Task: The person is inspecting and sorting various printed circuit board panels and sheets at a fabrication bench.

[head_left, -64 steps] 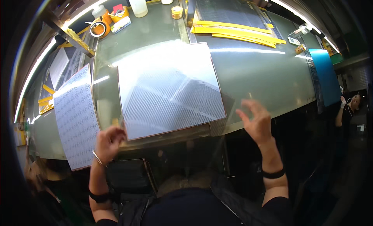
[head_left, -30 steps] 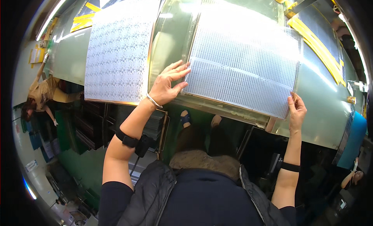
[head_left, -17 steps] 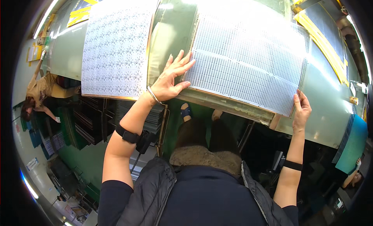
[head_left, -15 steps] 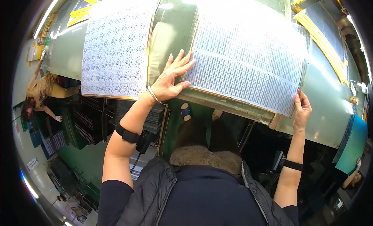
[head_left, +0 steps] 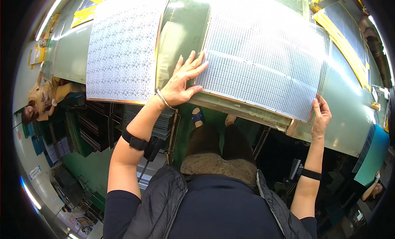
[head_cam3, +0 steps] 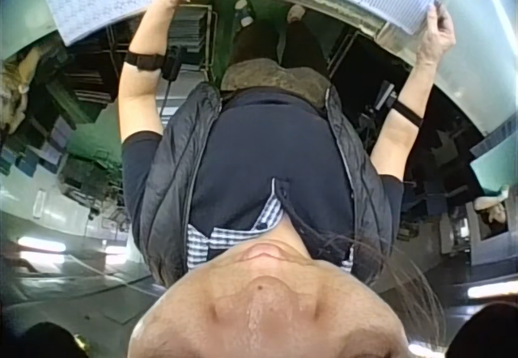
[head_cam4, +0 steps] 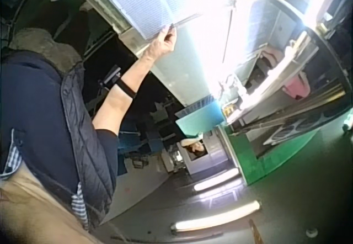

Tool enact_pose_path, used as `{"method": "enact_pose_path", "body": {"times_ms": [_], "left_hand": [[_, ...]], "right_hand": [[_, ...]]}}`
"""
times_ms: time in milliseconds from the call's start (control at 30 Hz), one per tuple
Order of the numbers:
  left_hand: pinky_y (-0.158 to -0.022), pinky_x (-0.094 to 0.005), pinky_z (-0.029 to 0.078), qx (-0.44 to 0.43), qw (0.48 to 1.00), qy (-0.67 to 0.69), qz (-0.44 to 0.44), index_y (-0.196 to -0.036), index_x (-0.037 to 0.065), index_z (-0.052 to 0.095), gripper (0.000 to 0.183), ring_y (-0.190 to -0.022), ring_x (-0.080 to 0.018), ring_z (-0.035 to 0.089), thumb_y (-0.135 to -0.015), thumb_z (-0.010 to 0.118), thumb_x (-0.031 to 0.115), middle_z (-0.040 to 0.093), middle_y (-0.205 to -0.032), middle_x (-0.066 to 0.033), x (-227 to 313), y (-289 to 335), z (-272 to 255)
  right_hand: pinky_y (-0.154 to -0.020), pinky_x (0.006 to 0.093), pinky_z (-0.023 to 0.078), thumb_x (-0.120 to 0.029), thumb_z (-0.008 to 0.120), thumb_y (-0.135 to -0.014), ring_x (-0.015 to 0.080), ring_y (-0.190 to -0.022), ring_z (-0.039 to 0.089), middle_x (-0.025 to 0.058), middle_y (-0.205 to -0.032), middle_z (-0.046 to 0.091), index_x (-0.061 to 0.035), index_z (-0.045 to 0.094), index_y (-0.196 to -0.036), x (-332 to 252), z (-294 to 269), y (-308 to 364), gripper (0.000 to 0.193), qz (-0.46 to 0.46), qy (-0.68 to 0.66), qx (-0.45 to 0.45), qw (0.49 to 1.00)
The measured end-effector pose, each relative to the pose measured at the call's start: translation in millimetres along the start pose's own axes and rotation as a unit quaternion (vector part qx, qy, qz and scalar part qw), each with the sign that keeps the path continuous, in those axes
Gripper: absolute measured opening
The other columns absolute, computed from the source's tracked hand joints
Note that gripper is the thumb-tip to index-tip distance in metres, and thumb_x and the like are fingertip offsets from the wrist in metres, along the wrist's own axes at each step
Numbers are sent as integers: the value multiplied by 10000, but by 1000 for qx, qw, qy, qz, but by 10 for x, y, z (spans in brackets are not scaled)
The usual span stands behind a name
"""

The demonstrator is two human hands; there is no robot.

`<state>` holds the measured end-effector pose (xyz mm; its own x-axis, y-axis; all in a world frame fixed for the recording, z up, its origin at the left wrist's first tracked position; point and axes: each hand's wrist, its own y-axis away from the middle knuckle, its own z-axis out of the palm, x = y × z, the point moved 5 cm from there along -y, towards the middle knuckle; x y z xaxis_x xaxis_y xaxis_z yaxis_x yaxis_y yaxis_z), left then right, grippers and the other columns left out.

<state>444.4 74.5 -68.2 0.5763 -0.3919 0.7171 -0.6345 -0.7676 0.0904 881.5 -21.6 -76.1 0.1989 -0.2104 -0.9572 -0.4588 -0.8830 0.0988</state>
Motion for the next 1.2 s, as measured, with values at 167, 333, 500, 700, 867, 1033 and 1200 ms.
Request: {"method": "enact_pose_path", "body": {"times_ms": [167,333,500,700,867,1033,1200], "left_hand": [[-1088,-454,-6,7,1000,-12,0,-1353,138,366,702,-1364,-301,106,-716,657,87,230,-1452,-99,23,14,28],[-1085,-462,1,10,1000,-26,-6,-1350,137,372,696,-1363,-299,114,-718,658,87,232,-1449,-109,-14,26,36],[-1083,-467,6,-2,999,-41,-8,-1350,129,369,686,-1365,-301,106,-728,656,107,245,-1443,-122,-29,-7,35],[-1081,-473,9,-16,999,-44,0,-1347,74,356,700,-1364,-329,84,-708,640,89,210,-1452,-144,39,-68,0],[-1079,-490,16,-15,998,-51,-28,-1332,58,376,725,-1355,-349,110,-664,658,67,243,-1435,-161,-15,45,8],[-1078,-488,-2,-15,999,-24,-22,-1328,55,381,731,-1356,-360,95,-654,663,56,223,-1441,-170,137,-44,21],[-1078,-483,-12,-8,999,-23,-36,-1320,66,400,717,-1356,-358,98,-656,670,69,229,-1435,-179,112,-6,-37]], "right_hand": [[-815,228,440,-66,597,-844,115,-889,578,74,-986,634,34,590,-1078,6,-27,21,254,-5,6,-4,1000],[-816,230,429,-83,617,-833,105,-872,573,61,-962,641,25,603,-1062,4,9,15,253,2,8,0,1000],[-813,232,426,-78,618,-831,102,-858,574,62,-957,641,21,606,-1060,17,10,-4,250,3,5,1,1000],[-865,284,408,-43,659,-748,154,-935,546,77,-1040,592,-22,568,-980,-187,-100,-54,250,45,-85,-85,992],[-893,387,439,-62,626,-777,283,-1072,529,228,-1226,470,-45,213,-1359,-536,252,-768,714,143,-165,-172,961],[-829,410,469,-215,554,-849,313,-956,593,185,-1061,596,-194,297,-1374,-397,236,-1680,585,101,210,-137,963],[-848,437,442,-362,454,-888,362,-954,576,189,-1009,612,-297,355,-1336,-489,425,-1818,463,24,494,-80,866]]}}
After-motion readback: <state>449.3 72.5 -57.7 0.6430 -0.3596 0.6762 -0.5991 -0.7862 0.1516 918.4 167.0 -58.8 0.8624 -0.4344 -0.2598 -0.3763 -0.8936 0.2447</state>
